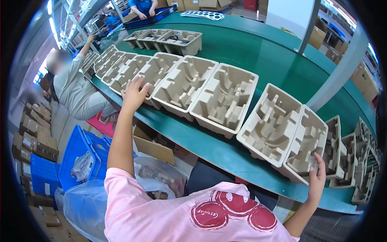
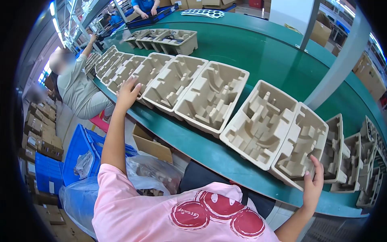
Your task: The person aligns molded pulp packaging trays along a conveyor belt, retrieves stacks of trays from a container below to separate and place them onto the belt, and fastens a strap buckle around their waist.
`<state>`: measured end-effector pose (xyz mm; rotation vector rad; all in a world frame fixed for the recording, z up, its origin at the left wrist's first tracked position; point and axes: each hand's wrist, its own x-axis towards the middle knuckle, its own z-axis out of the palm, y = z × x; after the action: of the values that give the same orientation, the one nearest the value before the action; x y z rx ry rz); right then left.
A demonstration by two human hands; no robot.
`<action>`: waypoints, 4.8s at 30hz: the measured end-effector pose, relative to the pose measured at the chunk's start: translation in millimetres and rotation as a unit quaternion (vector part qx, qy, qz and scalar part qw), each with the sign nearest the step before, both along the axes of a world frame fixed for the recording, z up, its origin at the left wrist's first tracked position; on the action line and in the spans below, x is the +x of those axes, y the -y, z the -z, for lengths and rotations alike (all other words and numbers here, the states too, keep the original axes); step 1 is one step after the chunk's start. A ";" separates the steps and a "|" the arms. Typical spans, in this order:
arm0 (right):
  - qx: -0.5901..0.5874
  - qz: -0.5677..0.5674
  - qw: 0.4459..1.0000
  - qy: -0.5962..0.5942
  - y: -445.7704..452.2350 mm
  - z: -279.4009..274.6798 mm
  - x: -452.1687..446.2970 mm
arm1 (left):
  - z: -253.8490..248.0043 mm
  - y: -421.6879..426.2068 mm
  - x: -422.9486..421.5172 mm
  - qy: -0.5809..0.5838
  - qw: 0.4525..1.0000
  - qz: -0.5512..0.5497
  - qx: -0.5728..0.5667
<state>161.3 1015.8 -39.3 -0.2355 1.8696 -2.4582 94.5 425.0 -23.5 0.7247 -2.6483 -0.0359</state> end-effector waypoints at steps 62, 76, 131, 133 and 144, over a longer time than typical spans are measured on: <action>0.082 -0.151 0.981 -0.090 59.2 -37.7 -28.7 | 34.1 172.7 17.8 -0.143 0.983 0.082 0.086; 0.099 -0.152 0.979 -0.095 50.7 -32.8 -28.4 | 49.5 122.2 62.6 -0.283 0.958 0.035 0.040; 0.650 0.599 0.424 -0.198 -230.4 -10.0 62.8 | -14.0 -498.0 82.0 -0.040 0.730 0.679 -0.062; 0.648 0.565 0.484 -0.166 -269.9 1.6 55.0 | -5.0 -499.3 78.3 -0.009 0.735 0.672 -0.088; 0.284 0.357 0.882 0.118 -297.0 4.4 54.5 | -1.7 -508.4 80.2 -0.001 0.744 0.662 -0.093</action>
<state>215.8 1312.8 -43.6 0.8786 2.7662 -1.9293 174.7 933.4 -21.7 -1.2875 -2.4986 -0.1493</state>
